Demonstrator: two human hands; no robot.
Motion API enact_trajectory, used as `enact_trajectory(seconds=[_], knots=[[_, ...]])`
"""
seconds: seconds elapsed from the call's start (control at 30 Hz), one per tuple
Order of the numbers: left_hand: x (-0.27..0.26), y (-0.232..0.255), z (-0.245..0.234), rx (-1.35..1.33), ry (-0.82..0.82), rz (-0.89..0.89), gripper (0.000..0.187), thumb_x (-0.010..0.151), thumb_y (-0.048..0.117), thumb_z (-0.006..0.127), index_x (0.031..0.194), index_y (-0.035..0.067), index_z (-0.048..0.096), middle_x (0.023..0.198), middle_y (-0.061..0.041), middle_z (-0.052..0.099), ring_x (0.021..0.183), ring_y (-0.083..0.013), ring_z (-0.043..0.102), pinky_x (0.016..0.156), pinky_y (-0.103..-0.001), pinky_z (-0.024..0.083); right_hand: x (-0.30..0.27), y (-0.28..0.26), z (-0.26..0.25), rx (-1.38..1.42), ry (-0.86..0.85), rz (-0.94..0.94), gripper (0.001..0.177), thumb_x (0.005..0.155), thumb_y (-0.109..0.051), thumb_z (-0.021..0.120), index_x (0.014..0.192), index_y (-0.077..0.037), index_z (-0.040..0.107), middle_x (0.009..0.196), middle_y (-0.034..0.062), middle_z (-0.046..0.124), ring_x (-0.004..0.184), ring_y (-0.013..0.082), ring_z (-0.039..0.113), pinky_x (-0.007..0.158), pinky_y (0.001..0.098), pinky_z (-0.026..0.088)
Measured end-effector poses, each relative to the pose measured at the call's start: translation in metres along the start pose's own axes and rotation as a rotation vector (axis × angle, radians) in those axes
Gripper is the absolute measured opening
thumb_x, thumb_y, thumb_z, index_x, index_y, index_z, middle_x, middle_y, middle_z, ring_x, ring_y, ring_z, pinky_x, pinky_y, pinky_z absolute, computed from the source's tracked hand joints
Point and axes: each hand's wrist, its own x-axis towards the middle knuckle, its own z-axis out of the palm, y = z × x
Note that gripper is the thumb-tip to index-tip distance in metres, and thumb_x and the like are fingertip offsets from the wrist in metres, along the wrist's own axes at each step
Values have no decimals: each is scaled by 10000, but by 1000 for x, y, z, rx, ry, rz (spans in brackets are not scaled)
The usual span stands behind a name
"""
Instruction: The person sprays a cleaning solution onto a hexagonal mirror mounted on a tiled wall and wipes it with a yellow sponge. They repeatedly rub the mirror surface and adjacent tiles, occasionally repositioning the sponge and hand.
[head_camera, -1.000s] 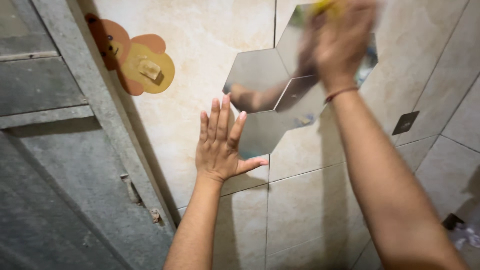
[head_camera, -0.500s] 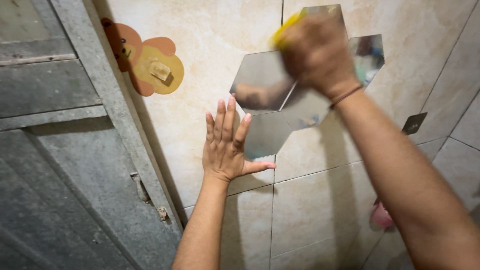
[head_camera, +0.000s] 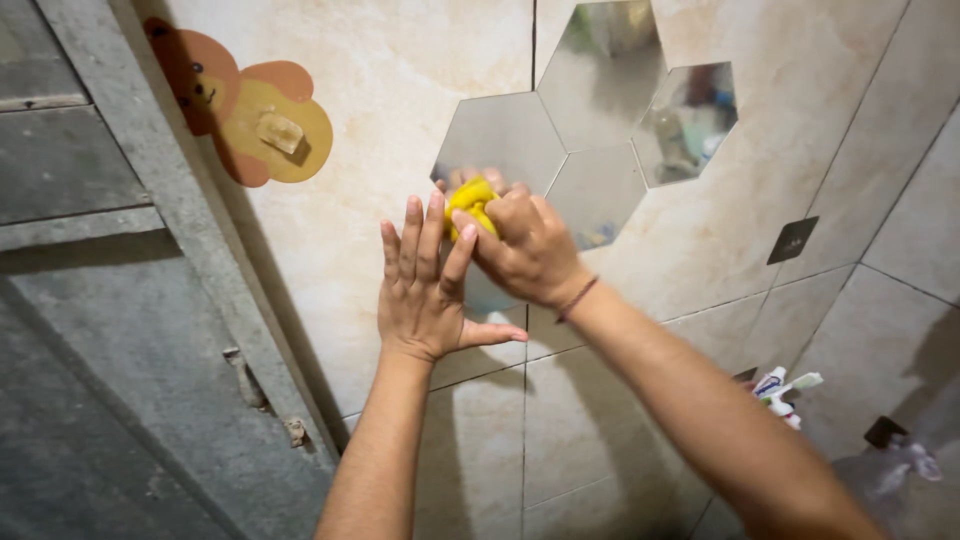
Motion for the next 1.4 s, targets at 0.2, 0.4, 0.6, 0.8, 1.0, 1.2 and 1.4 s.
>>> enact_trajectory(seconds=[0.2, 0.4, 0.6, 0.8, 1.0, 1.2, 1.4], knots=[[3, 1, 1, 18, 5, 12, 1324, 704, 1076, 472, 1642, 193, 166, 1702, -213, 192, 1609, -366, 103, 1321, -537, -18, -22, 126, -21, -148, -101, 186, 271, 1032, -168, 647, 1288, -100, 589, 1091, 177, 595, 1010, 381, 589, 849, 495, 505], [3, -1, -1, 21, -6, 9, 1319, 707, 1080, 450, 1636, 187, 168, 1693, -208, 208, 1599, -362, 123, 1314, -541, -11, -61, 141, -22, -210, 405, 945, 265, 1119, -168, 569, 1353, -63, 503, 1295, 202, 472, 1198, 391, 613, 1010, 476, 546], [0, -1, 0, 25, -10, 9, 1291, 743, 1066, 464, 1639, 170, 218, 1704, -200, 211, 1610, -358, 128, 1324, -537, -1, -53, 21, 24, -233, 223, 846, 396, 1161, -204, 564, 1400, 57, 385, 1423, 351, 364, 1295, 526, 479, 1120, 545, 432], [1, -2, -10, -26, -50, -1, 1296, 726, 1041, 493, 1638, 157, 232, 1693, -220, 203, 1598, -378, 108, 1306, -554, -7, -76, -75, 2, 264, -7, 226, 344, 971, -131, 678, 1295, -132, 562, 1277, 186, 528, 1191, 387, 579, 1019, 482, 484], [5, 5, -33, -201, 5, -55, 1274, 690, 987, 564, 1630, 206, 208, 1708, -191, 172, 1609, -409, 100, 1327, -582, 43, -26, -3, -5, 11, 1, 455, 454, 954, -81, 655, 1372, -117, 481, 1281, 192, 472, 1193, 419, 493, 1051, 531, 397], [6, 11, -78, -215, 38, -269, 1104, 833, 839, 592, 1663, 217, 213, 1737, -202, 155, 1644, -463, 88, 1358, -605, 137, 2, -67, 12, -161, 11, 551, 585, 993, -238, 684, 1517, -109, 458, 1389, 230, 394, 1269, 419, 403, 1066, 560, 343], [25, -5, -143, -146, 78, -233, 971, 937, 795, 544, 1634, 195, 233, 1723, -168, 160, 1633, -412, 95, 1349, -547, 173, 17, -62, -15, 128, -97, -50, 500, 1009, -163, 631, 1497, -270, 604, 1483, 30, 514, 1377, 275, 476, 1165, 442, 405]])
